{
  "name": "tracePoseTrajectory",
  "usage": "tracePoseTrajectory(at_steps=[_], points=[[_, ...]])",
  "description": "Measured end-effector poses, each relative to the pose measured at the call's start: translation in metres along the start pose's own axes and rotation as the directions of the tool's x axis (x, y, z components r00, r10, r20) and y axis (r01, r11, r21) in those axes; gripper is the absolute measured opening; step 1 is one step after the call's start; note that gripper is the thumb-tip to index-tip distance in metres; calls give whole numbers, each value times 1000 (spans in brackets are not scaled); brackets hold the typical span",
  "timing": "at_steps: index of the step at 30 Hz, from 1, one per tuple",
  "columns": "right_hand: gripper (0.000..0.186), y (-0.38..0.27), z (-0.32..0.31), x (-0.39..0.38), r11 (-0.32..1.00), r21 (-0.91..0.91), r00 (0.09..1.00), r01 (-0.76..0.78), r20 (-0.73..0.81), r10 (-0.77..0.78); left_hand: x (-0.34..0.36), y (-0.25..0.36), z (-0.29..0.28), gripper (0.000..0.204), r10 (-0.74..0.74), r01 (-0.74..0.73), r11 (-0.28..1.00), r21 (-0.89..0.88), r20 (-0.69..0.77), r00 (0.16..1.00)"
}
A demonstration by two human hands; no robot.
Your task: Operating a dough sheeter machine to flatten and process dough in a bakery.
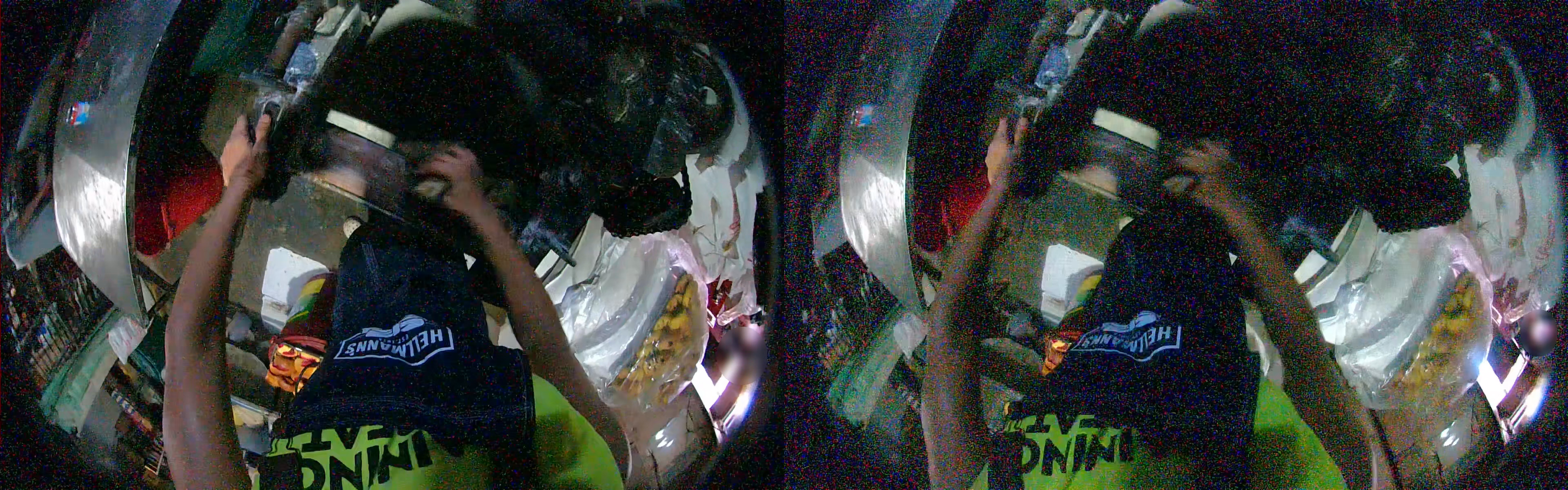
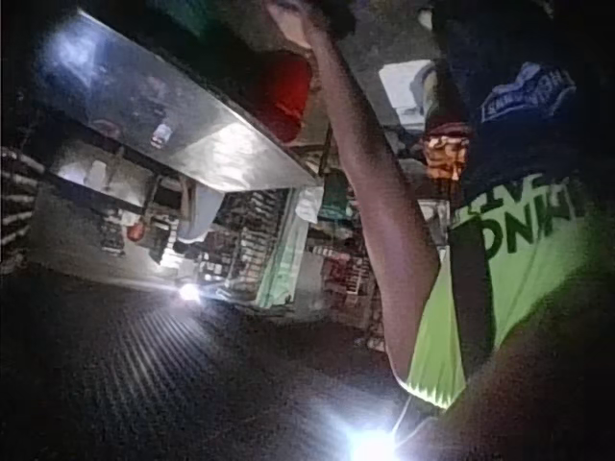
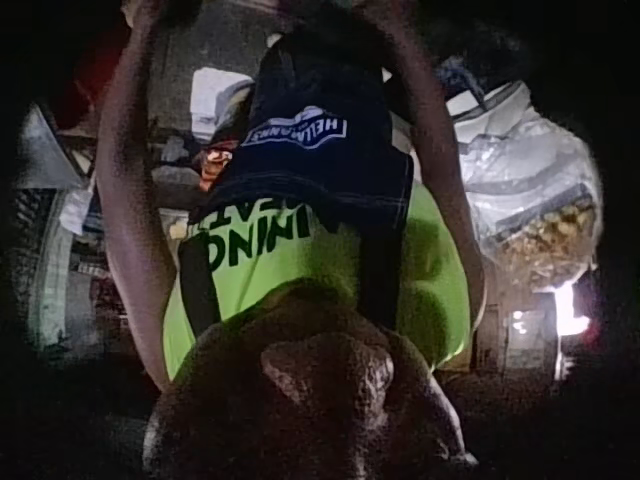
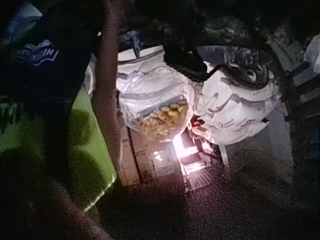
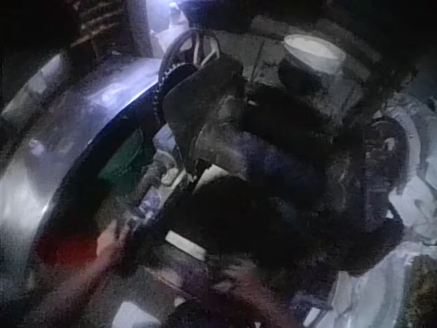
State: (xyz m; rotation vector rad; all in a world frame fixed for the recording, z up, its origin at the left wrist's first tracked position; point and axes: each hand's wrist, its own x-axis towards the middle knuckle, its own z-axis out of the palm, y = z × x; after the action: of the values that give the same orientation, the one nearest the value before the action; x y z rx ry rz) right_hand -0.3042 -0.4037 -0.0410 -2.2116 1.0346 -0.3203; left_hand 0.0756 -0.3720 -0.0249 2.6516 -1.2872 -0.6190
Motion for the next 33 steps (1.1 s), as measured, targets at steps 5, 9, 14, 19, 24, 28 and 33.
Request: tracePoseTrajectory(at_steps=[5, 9, 14, 19, 24, 28, 33], points=[[35, -1, 54, 46, 983, 171, 998, 63, -32, -59, 0, 2, -4, 77, -2, 1, 1000, 6, 50, 999], [38, 16, 16, 14, 988, 71, 988, 134, 67, -139, -8, -1, 0, 76, 1, -1, 1000, -9, 2, 1000], [35, 4, 29, 33, 986, 130, 995, 102, -33, -98, -3, 0, 10, 76, -13, 14, 999, 37, -23, 1000], [35, 31, 23, 23, 929, 361, 986, 82, 104, -127, -6, -5, 13, 76, 42, -40, 999, 18, -123, 992], [36, 10, 13, 31, 957, 202, 973, 207, 58, -223, -10, 4, 7, 73, -42, 41, 999, 28, 4, 999], [37, 18, 14, 19, 986, 144, 991, 79, 100, -94, -13, 5, 9, 75, 69, -71, 997, -24, -82, 994], [31, 3, 5, 35, 959, 243, 975, 147, 127, -182, -15, 7, 9, 78, 17, -14, 999, 36, -80, 997]])
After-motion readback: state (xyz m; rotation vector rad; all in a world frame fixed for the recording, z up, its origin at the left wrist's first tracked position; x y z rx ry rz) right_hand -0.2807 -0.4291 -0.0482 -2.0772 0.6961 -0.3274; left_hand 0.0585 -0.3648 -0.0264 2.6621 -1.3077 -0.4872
